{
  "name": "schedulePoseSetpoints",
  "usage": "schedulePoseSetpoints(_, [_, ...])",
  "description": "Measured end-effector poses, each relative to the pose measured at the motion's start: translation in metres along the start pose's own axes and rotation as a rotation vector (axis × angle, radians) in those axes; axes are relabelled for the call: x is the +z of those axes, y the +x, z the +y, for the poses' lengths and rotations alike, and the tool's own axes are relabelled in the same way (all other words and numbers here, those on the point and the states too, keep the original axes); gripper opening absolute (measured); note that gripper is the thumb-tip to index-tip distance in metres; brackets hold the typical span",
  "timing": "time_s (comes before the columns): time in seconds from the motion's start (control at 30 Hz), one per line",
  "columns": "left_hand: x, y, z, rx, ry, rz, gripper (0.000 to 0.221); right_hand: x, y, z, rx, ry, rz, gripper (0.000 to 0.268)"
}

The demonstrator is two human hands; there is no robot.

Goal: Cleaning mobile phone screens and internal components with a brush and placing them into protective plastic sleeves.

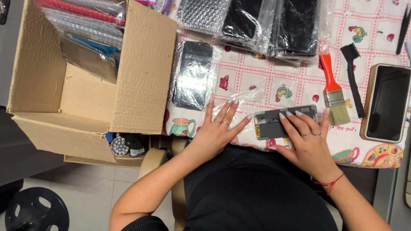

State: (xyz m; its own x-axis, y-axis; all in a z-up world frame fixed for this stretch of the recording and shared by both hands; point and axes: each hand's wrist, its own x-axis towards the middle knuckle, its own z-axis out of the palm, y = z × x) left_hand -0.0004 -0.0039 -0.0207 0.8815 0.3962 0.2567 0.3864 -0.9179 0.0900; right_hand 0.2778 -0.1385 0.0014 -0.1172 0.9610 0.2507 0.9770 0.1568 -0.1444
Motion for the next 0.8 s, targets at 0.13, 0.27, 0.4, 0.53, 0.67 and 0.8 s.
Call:
schedulePoseSetpoints(0.13, [-0.009,0.001,0.0,-0.012,-0.044,-0.076,0.117,-0.004,-0.003,0.009,-0.034,0.018,-0.038,0.083])
schedulePoseSetpoints(0.27, [-0.034,0.006,0.006,-0.056,-0.135,-0.097,0.113,-0.015,-0.001,0.016,-0.09,0.045,-0.135,0.088])
schedulePoseSetpoints(0.4, [-0.04,0.012,0.006,-0.068,-0.03,-0.088,0.108,-0.036,0.0,0.022,-0.225,-0.019,-0.115,0.082])
schedulePoseSetpoints(0.53, [-0.048,0.021,0.002,-0.128,-0.143,-0.048,0.114,-0.039,-0.016,0.036,-0.263,-0.006,-0.082,0.067])
schedulePoseSetpoints(0.67, [-0.057,0.027,-0.005,-0.157,-0.191,-0.114,0.109,-0.035,-0.036,0.044,-0.343,0.039,-0.085,0.053])
schedulePoseSetpoints(0.8, [-0.071,0.034,-0.009,-0.354,-0.381,-0.172,0.093,-0.027,-0.054,0.047,-0.407,0.108,-0.091,0.049])
